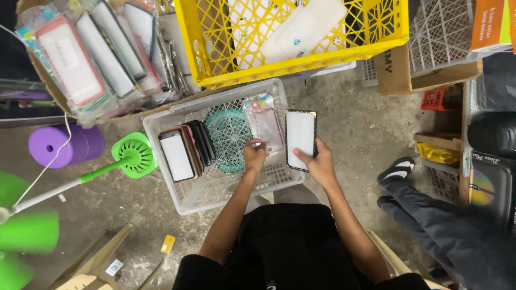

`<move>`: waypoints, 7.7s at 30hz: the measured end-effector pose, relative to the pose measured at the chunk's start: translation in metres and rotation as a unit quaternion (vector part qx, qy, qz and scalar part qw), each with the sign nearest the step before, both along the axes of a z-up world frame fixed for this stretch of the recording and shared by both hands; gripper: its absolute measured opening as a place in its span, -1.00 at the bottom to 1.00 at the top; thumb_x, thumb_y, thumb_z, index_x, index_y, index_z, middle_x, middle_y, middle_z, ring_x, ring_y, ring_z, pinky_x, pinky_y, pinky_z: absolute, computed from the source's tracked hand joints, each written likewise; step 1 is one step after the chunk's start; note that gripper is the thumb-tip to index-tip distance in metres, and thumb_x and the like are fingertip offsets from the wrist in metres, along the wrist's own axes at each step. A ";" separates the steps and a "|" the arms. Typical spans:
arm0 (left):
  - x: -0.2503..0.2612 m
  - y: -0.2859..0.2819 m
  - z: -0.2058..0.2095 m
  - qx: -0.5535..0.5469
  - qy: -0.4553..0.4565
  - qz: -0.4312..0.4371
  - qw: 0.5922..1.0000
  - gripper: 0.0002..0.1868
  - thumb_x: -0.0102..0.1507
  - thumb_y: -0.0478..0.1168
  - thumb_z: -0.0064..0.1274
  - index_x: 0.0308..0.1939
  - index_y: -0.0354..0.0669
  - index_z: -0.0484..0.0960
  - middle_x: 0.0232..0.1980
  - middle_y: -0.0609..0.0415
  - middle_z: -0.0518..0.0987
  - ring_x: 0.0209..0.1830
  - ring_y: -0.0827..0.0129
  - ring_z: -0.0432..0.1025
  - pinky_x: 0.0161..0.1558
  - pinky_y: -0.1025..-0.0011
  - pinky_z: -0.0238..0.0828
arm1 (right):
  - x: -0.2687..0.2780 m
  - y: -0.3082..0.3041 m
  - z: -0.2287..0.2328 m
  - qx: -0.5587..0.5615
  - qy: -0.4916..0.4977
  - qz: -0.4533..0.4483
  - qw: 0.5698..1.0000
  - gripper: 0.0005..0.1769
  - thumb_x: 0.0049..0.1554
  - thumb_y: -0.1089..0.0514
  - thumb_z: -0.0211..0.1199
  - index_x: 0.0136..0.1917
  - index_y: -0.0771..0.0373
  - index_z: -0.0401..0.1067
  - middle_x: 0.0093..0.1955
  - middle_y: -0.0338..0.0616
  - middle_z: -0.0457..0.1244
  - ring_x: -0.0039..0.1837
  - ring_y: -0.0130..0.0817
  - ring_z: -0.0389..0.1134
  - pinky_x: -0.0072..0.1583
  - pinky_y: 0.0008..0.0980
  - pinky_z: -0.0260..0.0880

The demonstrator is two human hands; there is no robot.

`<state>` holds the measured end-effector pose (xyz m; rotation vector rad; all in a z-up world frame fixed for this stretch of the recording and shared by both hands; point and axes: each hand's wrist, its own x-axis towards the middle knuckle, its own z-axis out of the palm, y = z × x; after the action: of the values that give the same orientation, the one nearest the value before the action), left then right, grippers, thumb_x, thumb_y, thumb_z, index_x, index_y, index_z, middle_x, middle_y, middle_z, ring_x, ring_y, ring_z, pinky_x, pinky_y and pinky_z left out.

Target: Organize and sort phone screen protectors and cases from a plastic bin.

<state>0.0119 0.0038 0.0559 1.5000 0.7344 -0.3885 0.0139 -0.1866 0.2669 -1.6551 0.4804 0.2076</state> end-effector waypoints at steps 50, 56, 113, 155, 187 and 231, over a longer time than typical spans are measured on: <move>0.087 0.176 0.396 -0.304 -0.429 0.146 0.838 -0.35 0.32 -0.49 0.08 0.42 -0.28 0.13 0.28 -0.30 0.49 0.29 0.12 0.44 0.34 0.23 0.39 | 0.026 0.193 0.200 0.185 -0.271 0.116 0.937 0.02 0.02 0.37 0.40 0.62 0.28 -0.06 0.30 0.08 0.28 0.29 -0.29 0.35 0.28 -0.33 0.38; 0.086 0.174 0.404 -0.326 -0.440 0.141 0.825 -0.33 0.29 -0.51 0.06 0.42 -0.25 0.11 0.35 -0.31 0.45 0.36 0.11 0.42 0.38 0.25 0.35 | 0.026 0.198 0.200 0.205 -0.266 0.129 0.933 0.03 0.02 0.37 0.40 0.63 0.27 -0.07 0.34 0.09 0.26 0.33 -0.29 0.33 0.31 -0.32 0.36; 0.037 0.155 0.398 -0.283 -0.224 0.019 0.932 -0.43 0.28 -0.38 0.11 0.33 -0.17 0.25 0.19 -0.05 0.56 0.14 0.25 0.52 0.09 0.20 0.57 | 0.040 0.179 0.176 0.052 -0.311 0.141 0.939 -0.19 -0.04 0.30 0.55 0.43 0.22 0.29 0.42 -0.18 0.18 0.23 -0.38 0.31 0.19 -0.45 0.42; 0.108 0.245 0.366 -0.237 -0.153 -0.015 0.959 -0.18 0.17 -0.50 -0.07 0.51 -0.31 0.01 0.26 -0.29 0.50 0.08 -0.02 0.56 0.02 0.12 0.65 | 0.101 0.257 0.120 0.227 -0.110 0.127 0.959 -0.48 0.24 0.27 0.21 0.45 0.21 0.26 -0.04 -0.15 0.30 -0.06 -0.43 0.37 -0.01 -0.41 0.40; 0.108 0.225 0.315 0.388 -0.419 -0.125 0.812 -0.58 0.33 -0.25 0.11 0.29 -0.05 0.52 0.55 -0.09 0.32 0.63 -0.04 0.11 0.55 -0.07 -0.06 | 0.084 0.160 -0.060 -0.066 -0.169 0.036 0.983 -0.48 0.09 0.45 0.21 0.30 0.20 0.36 -0.01 -0.23 0.41 -0.02 -0.50 0.43 0.00 -0.49 0.44; -0.024 0.035 -0.028 -0.102 0.101 -0.112 0.983 -0.62 0.33 -0.22 0.00 0.20 -0.21 0.64 0.10 0.01 0.68 0.09 0.35 0.48 0.14 0.40 0.35 | -0.001 0.096 -0.200 -0.285 0.277 0.163 0.903 -0.01 -0.01 -0.01 0.49 0.55 0.09 0.02 0.58 0.14 -0.14 0.48 0.35 -0.01 0.39 0.21 0.07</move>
<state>-0.0117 0.0387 0.0277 1.3641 0.6646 -0.7731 0.0130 -0.0904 0.0669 -2.2527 0.7352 0.8718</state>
